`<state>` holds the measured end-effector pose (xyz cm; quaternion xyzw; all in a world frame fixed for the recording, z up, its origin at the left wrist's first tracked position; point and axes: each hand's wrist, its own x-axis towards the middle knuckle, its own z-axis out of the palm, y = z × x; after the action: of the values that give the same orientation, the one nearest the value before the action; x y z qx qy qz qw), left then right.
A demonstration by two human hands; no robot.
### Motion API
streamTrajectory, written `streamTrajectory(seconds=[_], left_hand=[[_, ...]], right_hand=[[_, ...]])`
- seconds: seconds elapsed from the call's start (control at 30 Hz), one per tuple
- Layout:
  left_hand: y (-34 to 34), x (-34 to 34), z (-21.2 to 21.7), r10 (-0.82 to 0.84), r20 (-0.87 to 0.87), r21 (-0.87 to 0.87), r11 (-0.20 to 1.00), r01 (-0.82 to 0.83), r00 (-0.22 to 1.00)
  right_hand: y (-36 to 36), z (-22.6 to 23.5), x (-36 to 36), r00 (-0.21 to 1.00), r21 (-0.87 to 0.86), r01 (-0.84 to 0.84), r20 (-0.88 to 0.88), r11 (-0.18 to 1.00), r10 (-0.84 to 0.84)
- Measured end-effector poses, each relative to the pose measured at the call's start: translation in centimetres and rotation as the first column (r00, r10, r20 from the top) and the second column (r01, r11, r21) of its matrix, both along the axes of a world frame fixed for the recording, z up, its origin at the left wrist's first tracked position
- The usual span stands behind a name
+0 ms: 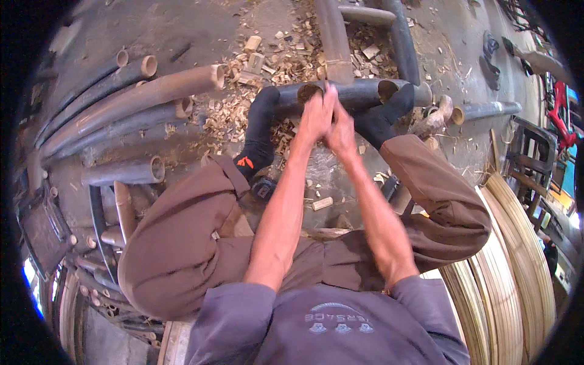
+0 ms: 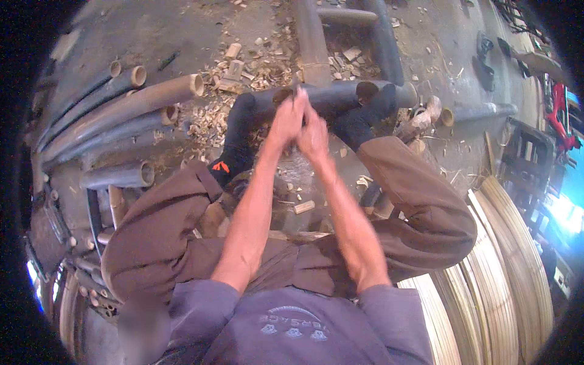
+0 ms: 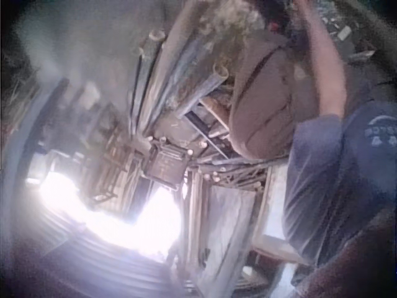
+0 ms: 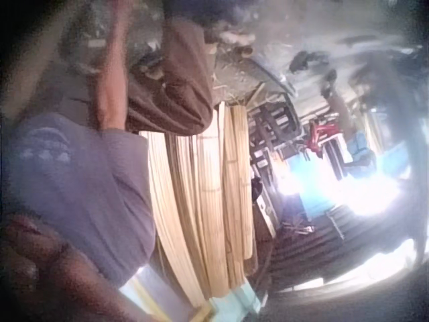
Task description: The person assembles a bamboo frame by hand, fitting cylindrical bamboo pieces together and using a wooden mallet to tap joints into place. The person repeatedly adjusts and aligns the bamboo segments to form a rectangular structure.
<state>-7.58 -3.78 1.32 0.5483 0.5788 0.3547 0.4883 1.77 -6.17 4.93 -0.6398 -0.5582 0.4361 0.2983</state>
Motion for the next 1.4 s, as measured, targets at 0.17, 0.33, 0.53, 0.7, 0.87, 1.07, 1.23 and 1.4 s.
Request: streamTrajectory(seconds=[0.17,0.33,0.53,0.7,0.87,1.07,1.23,1.4], left_hand=[[6.1,0.6,10.8,-0.013,0.077,-0.082,0.996,0.019,0.997],[1.7,-0.4,7.7,-0.232,-0.088,-0.335,0.923,0.191,0.969],[-1.1,-3.6,3.3,-0.323,-0.088,-0.44,0.861,0.254,0.942],[-1.2,-2.5,1.2,-0.267,-0.032,-0.341,0.909,0.241,0.963],[-2.2,0.8,1.1,0.072,0.186,-0.328,0.945,-0.007,0.98],[1.0,6.2,-0.2,0.643,0.706,-0.645,0.757,-0.104,0.297],[0.2,2.6,-0.3,0.277,0.404,-0.521,0.853,-0.029,0.872],[0.1,1.2,3.1,-0.094,0.006,-0.433,0.897,0.087,0.996]], right_hand=[[4.5,3.2,0.8,0.952,0.09,0.09,-0.301,0.992,-0.059],[-2.4,1.1,-2.0,0.849,-0.062,0.268,-0.456,0.961,-0.266],[-5.4,-1.2,-6.5,0.732,-0.222,0.373,-0.527,0.901,-0.433],[-5.1,-2.5,-4.1,0.918,-0.016,0.278,-0.288,0.96,-0.271],[-3.2,-0.6,1.1,0.999,-0.059,0.007,0.05,0.998,-0.004],[7.9,5.2,4.7,0.568,-0.418,-0.507,0.497,0.754,0.657],[0.2,0.9,3.2,0.909,-0.132,-0.248,0.311,0.96,0.278],[-2.6,-0.3,1.7,0.972,-0.235,0.084,-0.194,0.968,-0.132]])
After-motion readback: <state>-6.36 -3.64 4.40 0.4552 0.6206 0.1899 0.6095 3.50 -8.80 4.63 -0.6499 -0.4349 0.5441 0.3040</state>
